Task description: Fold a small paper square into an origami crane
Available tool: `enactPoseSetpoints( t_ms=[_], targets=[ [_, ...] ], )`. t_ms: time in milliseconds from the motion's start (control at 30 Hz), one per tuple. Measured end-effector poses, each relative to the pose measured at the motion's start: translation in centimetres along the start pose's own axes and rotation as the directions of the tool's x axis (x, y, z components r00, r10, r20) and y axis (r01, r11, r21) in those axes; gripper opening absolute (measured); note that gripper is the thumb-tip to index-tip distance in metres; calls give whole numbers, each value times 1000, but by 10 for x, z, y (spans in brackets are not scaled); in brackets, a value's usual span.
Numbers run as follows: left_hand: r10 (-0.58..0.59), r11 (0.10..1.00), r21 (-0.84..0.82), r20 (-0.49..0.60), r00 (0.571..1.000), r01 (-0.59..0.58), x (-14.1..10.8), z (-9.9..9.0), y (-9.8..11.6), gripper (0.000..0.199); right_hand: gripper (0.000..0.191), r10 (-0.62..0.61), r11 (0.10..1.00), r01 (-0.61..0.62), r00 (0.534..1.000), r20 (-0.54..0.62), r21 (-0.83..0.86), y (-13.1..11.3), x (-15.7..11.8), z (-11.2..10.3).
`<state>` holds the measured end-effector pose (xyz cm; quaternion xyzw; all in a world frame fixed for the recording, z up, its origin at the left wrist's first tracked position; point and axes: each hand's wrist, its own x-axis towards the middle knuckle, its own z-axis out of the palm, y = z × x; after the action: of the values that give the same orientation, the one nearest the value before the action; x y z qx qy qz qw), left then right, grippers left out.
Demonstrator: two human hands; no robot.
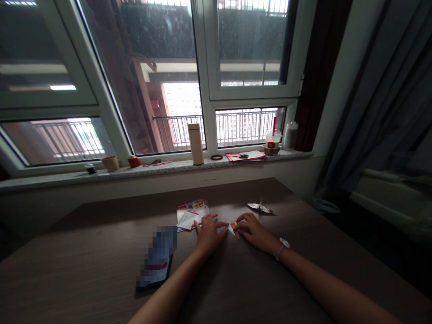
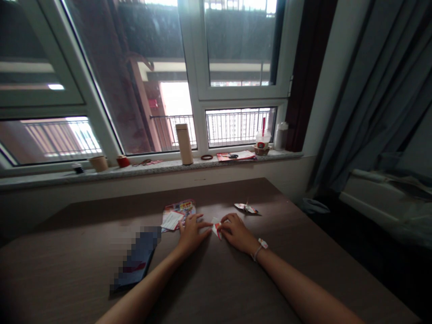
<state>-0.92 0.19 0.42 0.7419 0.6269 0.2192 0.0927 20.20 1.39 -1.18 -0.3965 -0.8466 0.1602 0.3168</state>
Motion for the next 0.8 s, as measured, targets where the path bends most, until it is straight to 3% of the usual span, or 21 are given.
enactPoseSetpoints(
  t_ms=[333,533,800],
  targets=[
    [28,999,21,-3,1000,-27,-1,1,-1,23,20,6,1000,-7,1000,20,7,-2,1,-1],
    [62,996,67,33,998,-64,-2,2,0,34,23,-5,1000,4,1000,18,4,-5,1,-2],
    [73,995,60,47,996,-76,-1,2,0,29,27,9,999,-10,1000,26,47,-4,2,-3]
  ],
)
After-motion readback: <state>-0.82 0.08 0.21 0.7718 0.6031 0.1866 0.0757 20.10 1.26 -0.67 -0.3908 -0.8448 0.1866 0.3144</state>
